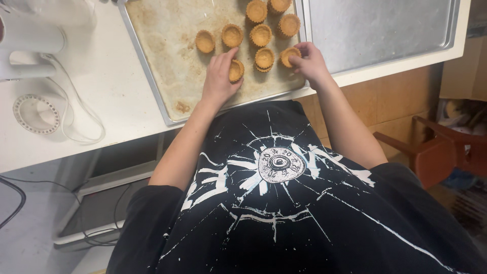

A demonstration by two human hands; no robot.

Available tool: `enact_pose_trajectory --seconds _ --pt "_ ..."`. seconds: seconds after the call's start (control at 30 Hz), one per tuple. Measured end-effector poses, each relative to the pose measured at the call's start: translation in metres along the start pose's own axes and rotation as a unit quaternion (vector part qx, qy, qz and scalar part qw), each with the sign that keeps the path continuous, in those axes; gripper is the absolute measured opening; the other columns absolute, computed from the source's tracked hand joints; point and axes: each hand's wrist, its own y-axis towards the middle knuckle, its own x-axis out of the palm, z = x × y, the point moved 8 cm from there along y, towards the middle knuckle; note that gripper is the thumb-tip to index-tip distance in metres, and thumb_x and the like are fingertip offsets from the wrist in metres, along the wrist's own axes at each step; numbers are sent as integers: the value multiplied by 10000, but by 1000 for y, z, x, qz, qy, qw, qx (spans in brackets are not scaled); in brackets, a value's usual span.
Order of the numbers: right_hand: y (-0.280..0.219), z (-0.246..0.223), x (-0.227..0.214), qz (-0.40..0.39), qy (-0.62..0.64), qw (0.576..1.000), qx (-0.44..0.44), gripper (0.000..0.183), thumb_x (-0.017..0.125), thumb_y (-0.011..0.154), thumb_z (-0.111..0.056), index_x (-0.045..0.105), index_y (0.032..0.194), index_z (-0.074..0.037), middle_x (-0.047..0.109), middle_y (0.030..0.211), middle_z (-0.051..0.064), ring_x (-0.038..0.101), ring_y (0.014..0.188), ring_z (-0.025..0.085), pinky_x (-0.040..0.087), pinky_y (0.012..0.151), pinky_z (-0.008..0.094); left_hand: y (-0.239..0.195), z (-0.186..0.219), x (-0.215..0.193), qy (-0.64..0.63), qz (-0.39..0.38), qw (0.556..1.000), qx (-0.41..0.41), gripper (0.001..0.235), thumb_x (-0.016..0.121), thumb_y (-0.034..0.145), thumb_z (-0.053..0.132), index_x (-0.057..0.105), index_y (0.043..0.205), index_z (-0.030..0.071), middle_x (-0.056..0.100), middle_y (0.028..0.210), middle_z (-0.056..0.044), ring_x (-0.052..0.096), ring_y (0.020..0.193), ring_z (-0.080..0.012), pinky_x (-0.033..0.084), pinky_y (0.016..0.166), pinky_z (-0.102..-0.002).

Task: The person places small baked cupcake liners from a metal baking tray into a plastic bag labeled 'Frozen Dough'. They handle the liners one at a time, stacking them in their hand before inserting them into the bag. The person then seals the bag and places it on the tray.

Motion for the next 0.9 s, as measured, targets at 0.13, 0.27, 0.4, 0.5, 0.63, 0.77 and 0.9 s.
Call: enact_pose_trajectory --seconds 0.13,0.27,0.4,0.5,0.63,0.77,0.9 --pt "-1 2 5 12 -38 999 -9 422 740 894 -160 575 1264 -39 662 1111 96 655 849 155 558 672 291 -1 -1 1 -1 8 1000 16 832 901 740 100 480 1458 90 604 1276 -136 551 1205 -351 455 1070 -437" --pt "-21 -30 -9 79 -126 976 -162 453 816 931 -195 580 1270 -10 647 1179 107 656 984 171 568 794 306 -9 -8 2 -27 17 999 7 879 910 755 100 435 1495 94 609 1296 -123 560 1241 -339 463 1092 -427" --pt "-65 -44 -18 79 -187 968 -148 403 805 945 -237 607 1219 -17 657 1137 110 649 975 182 553 791 326 -12 -14 3 -35 24 999 -11 920 921 764 125 402 1523 100 613 1317 -115 581 1260 -320 482 1099 -415" --pt "-94 -35 24 -144 -106 983 -49 329 763 946 -267 657 1167 -47 716 1059 77 657 939 145 546 797 300 -13 -18 1 -58 24 998 -30 958 947 730 171 401 1512 84 611 1288 -126 588 1238 -326 482 1081 -421" --pt "-101 -29 82 -215 -68 972 -57 387 740 922 -267 604 1231 -78 666 1128 28 665 932 104 545 754 258 -14 -18 2 -45 7 998 -38 865 946 767 173 453 1474 105 608 1307 -143 596 1245 -331 497 1062 -411" --pt "-80 2 59 -60 -86 994 -40 311 727 1063 -301 679 1149 -6 704 1027 127 652 892 163 533 777 287 -10 -16 4 -16 -9 999 -51 832 928 769 162 471 1463 116 613 1280 -135 601 1216 -340 507 1038 -410" --pt "-61 7 4 117 -65 984 -117 450 774 965 -231 539 1274 -4 607 1190 149 640 886 190 552 776 294 -6 -8 4 8 -2 999 -31 848 927 754 161 464 1464 114 629 1261 -120 600 1188 -350 502 1018 -428"
